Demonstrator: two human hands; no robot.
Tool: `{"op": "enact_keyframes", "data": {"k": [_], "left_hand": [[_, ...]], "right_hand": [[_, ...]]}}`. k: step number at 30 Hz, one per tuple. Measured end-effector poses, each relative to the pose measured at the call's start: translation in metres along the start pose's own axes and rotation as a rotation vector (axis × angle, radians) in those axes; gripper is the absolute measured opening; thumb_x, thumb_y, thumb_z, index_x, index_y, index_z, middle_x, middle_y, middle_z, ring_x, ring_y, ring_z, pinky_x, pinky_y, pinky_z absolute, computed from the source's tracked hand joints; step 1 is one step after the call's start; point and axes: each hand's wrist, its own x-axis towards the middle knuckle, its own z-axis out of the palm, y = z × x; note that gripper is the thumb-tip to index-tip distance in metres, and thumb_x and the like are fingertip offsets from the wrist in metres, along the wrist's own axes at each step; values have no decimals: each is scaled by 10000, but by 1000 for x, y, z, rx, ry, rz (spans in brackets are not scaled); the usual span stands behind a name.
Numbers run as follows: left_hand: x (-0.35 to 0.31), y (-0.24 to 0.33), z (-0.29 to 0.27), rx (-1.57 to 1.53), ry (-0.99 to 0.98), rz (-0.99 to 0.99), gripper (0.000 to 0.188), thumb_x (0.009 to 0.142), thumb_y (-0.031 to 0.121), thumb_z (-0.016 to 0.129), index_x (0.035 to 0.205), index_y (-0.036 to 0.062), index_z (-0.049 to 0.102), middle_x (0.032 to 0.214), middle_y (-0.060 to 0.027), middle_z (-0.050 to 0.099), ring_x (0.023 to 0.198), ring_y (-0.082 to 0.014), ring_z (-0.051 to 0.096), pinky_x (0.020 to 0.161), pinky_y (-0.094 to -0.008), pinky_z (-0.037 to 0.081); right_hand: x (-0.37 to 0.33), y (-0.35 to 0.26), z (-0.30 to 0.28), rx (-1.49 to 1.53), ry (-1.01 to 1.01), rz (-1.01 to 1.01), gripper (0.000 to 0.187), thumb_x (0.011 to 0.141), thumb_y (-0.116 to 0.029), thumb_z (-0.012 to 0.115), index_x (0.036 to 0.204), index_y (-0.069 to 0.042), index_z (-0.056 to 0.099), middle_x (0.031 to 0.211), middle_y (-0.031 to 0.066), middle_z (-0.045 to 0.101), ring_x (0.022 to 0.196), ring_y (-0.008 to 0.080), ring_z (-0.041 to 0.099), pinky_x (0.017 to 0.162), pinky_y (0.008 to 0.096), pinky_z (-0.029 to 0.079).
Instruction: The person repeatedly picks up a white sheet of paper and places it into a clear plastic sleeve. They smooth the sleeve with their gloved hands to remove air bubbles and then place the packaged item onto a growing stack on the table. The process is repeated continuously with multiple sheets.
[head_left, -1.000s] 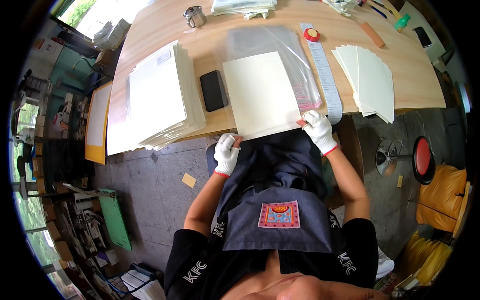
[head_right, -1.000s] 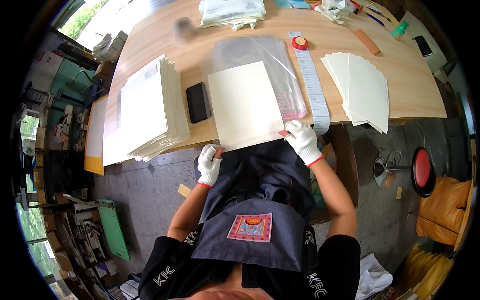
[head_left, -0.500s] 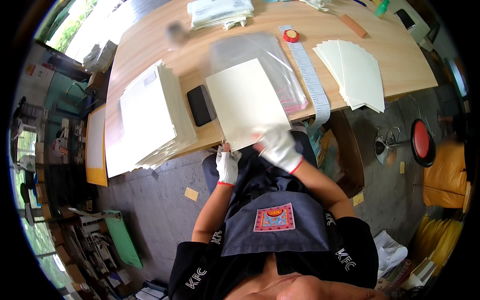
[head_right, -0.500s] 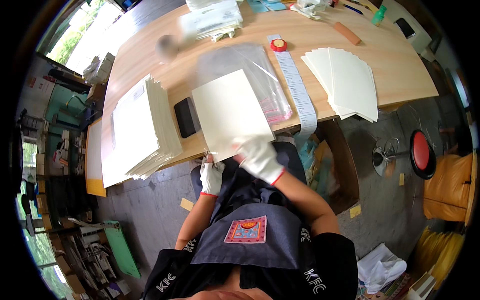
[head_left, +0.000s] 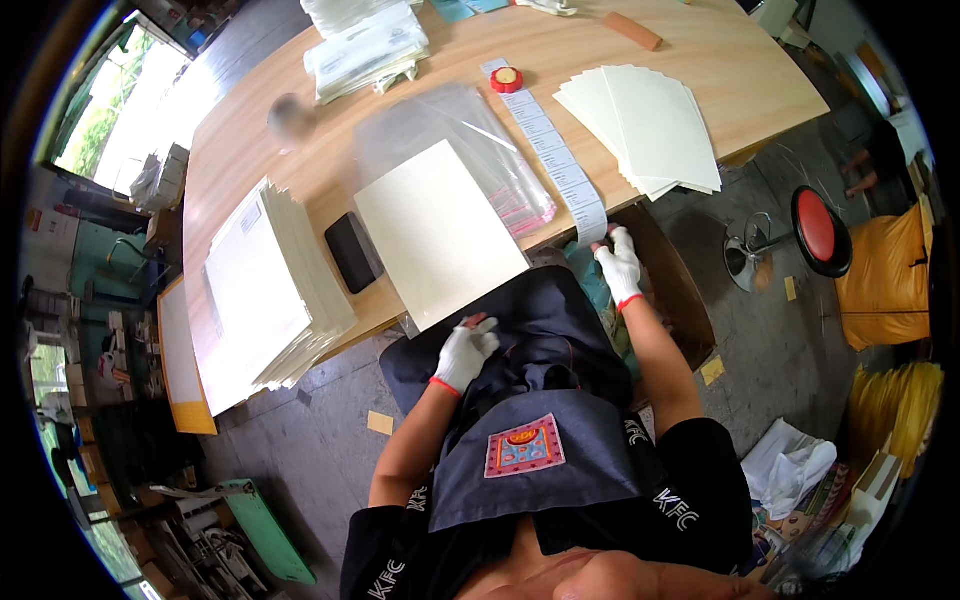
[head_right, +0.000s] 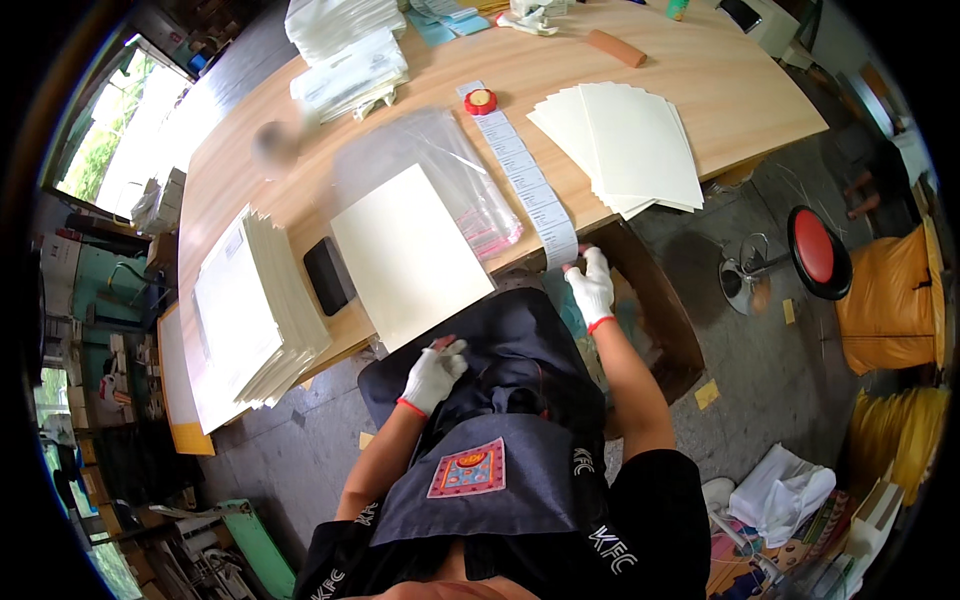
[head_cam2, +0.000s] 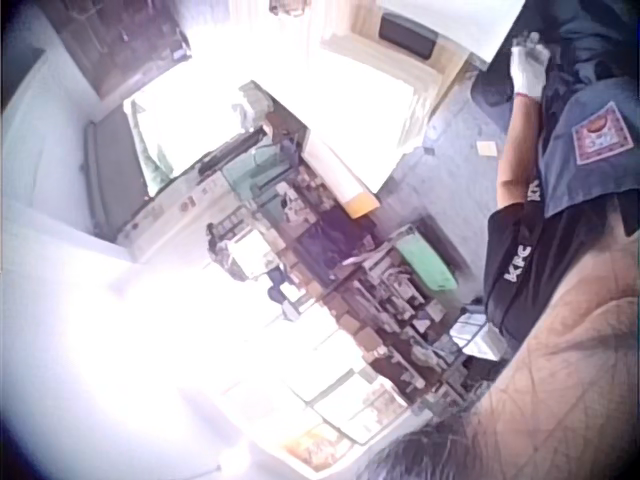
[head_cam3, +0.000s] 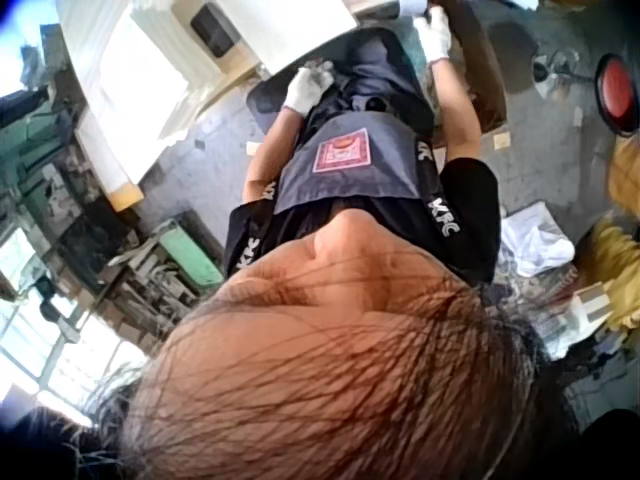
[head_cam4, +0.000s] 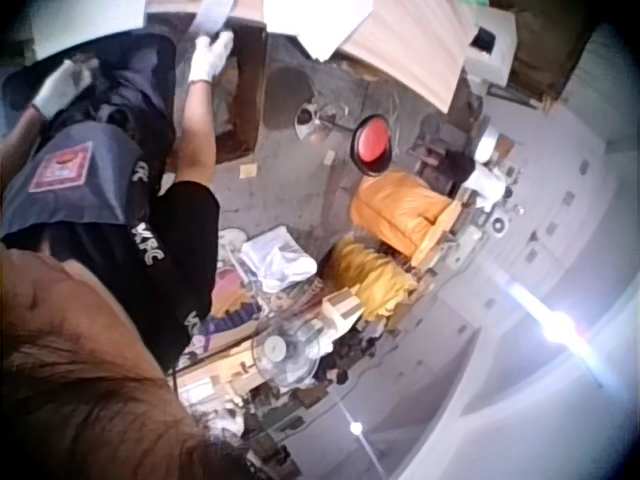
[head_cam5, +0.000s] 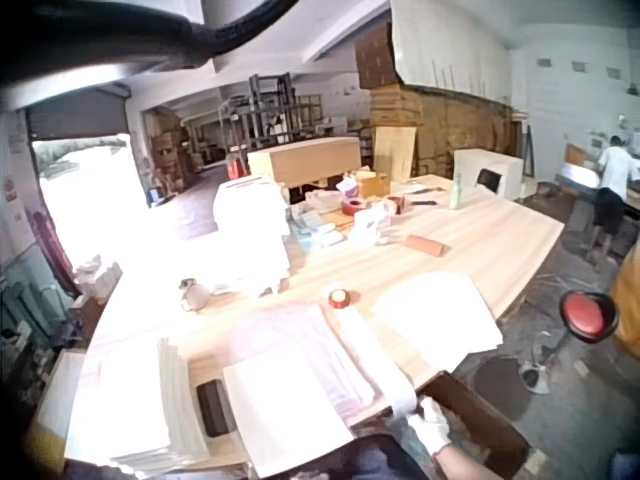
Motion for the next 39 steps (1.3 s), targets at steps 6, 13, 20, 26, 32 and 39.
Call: {"op": "enact_keyframes", "data": {"k": [6, 13, 20, 26, 32, 39], "left_hand": [[1, -4, 110, 635, -341, 102, 479, 927, 348, 476, 1306, 67, 395, 1182, -90, 566, 727, -154, 601, 684, -286, 507], [52, -34, 173, 526, -356, -43, 260, 885, 257, 525, 1047, 53, 524, 651, -31, 531, 457, -123, 494, 433, -264, 444], [30, -29, 191, 576, -228, 39, 189, 871, 143, 482, 1032, 49, 513, 573, -33, 506, 401, -117, 446, 376, -260, 391], [-21, -5, 105, 748, -331, 113, 359, 916, 190, 485, 1248, 62, 436, 1033, -56, 612, 570, -86, 515, 570, -240, 464], [-61, 45, -9, 7, 161, 635, 147, 864, 187, 612, 792, 118, 504, 616, 9, 495, 460, -77, 413, 447, -240, 364], [-122, 10, -28, 265, 242, 599, 171, 859, 219, 623, 836, 81, 525, 642, -11, 542, 502, -94, 530, 490, -244, 480]], "right_hand": [[-11, -34, -32, 326, -238, 62, 182, 773, 23, 613, 951, -4, 588, 766, 2, 588, 676, 60, 462, 636, 210, 392], [-22, -114, -81, -406, -311, -543, 128, 652, -85, 698, 708, -56, 586, 760, 59, 581, 671, 210, 532, 778, 347, 439], [-30, -146, -84, -185, -63, -855, 171, 554, -49, 709, 668, -55, 582, 958, 82, 586, 953, 280, 557, 919, 466, 406], [-22, -146, -68, 467, -372, -108, 38, 791, 12, 573, 805, -21, 559, 1030, 68, 567, 869, 103, 508, 749, 228, 393], [-13, -152, 7, 384, -804, 29, 37, 832, -87, 600, 844, -61, 576, 784, -55, 540, 684, 29, 451, 604, 193, 372], [41, -179, 140, 120, -942, 182, 114, 822, -112, 523, 849, -40, 607, 764, 2, 582, 719, 83, 520, 646, 239, 423]]}}
